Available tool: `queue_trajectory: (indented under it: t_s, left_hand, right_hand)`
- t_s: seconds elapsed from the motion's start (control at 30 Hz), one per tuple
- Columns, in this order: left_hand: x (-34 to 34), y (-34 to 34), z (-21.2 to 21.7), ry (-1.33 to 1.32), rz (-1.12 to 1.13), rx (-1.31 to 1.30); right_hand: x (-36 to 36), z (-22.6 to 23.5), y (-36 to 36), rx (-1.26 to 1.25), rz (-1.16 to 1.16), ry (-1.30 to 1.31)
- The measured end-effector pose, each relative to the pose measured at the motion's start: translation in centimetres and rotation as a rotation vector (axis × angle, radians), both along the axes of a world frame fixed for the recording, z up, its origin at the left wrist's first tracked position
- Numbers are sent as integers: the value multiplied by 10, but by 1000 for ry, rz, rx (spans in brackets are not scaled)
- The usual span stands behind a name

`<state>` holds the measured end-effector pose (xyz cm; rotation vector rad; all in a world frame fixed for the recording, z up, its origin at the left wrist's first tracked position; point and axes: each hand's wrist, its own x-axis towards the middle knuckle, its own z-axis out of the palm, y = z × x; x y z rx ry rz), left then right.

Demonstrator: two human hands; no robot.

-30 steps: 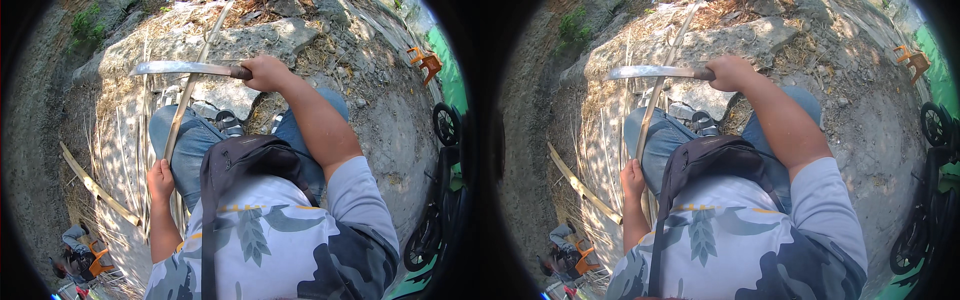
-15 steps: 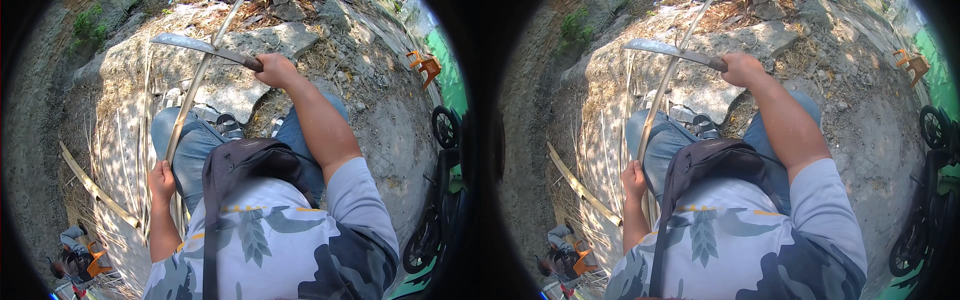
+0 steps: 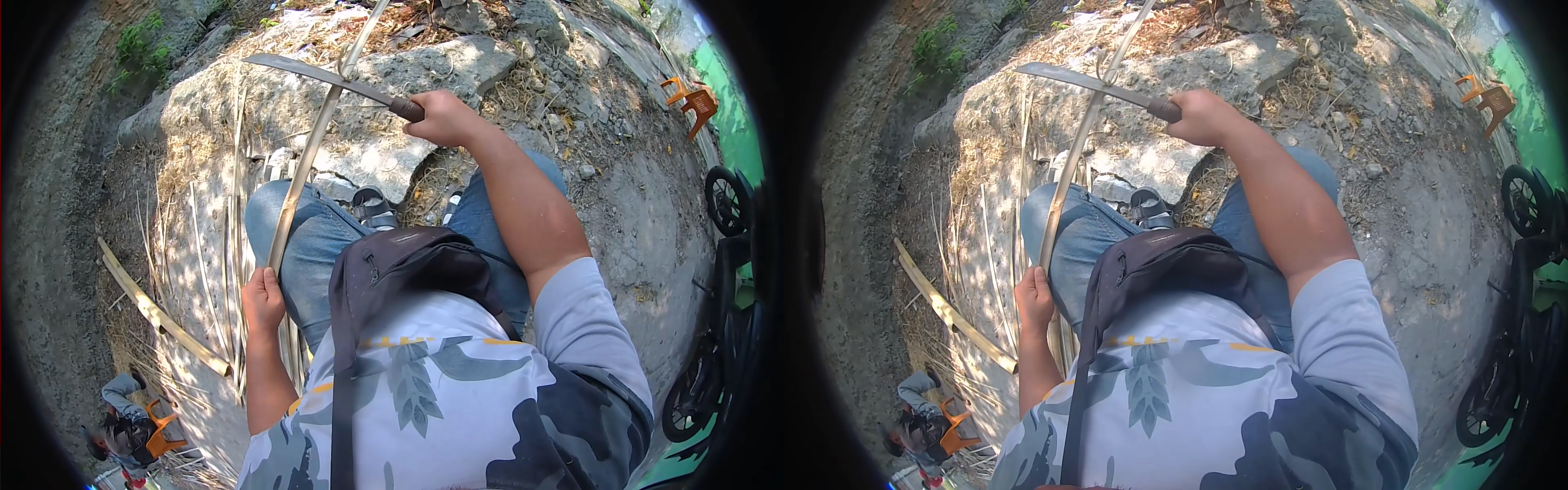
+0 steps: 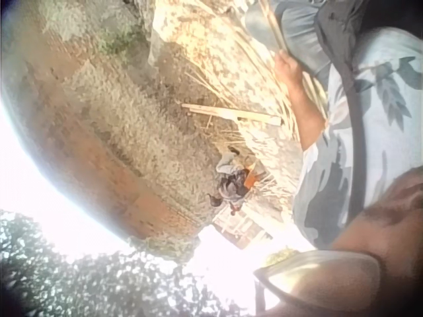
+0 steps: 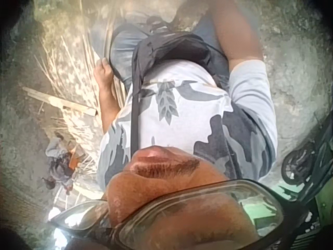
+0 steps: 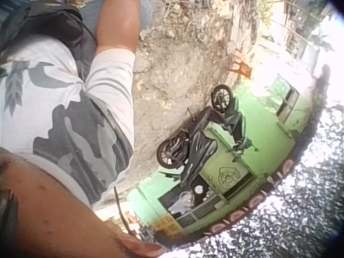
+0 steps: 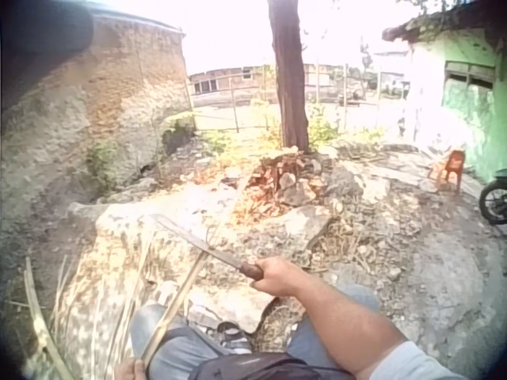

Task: The person shaves a strip of bamboo using a knife.

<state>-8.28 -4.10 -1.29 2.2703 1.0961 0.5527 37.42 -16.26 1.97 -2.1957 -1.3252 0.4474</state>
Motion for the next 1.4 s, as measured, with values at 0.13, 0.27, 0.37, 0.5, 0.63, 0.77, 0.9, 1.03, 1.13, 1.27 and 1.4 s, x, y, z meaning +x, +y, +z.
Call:
queue_trajectory:
  t_s: [0.13,0.27,0.37,0.5,0.63,0.77,0.9,1.03,1.13,1.27,1.4]
  left_hand:
    - [-3,2,-6,-12,-7,8]
    - [-3,2,-6,-15,-8,4]
    - [-5,3,-7,25,1,13]
    - [-2,2,-1,53,8,25]
    - [-2,0,-2,28,18,-14]
    - [-2,-2,-5,8,23,14]
    - [8,-5,2,26,26,60]
    - [2,-1,-2,30,30,61]
    - [-2,1,-5,47,33,23]
    - [-1,3,-8,13,18,18]
    - [-1,3,-6,-6,-3,30]
  right_hand:
    - [-3,5,-1,6,15,73]
    - [-3,5,-2,-6,-12,-32]
    - [-13,15,-4,-8,5,-213]
    - [-34,15,0,-131,261,-346]
    - [-35,11,4,-56,352,-287]
    - [-9,9,1,-113,142,-248]
    - [9,5,-6,-92,-74,-126]
    - [3,2,-2,-92,-64,-118]
    - [0,8,-4,-66,-38,-73]
    - [5,9,-3,-71,-4,-16]
    - [9,11,-4,-138,27,136]
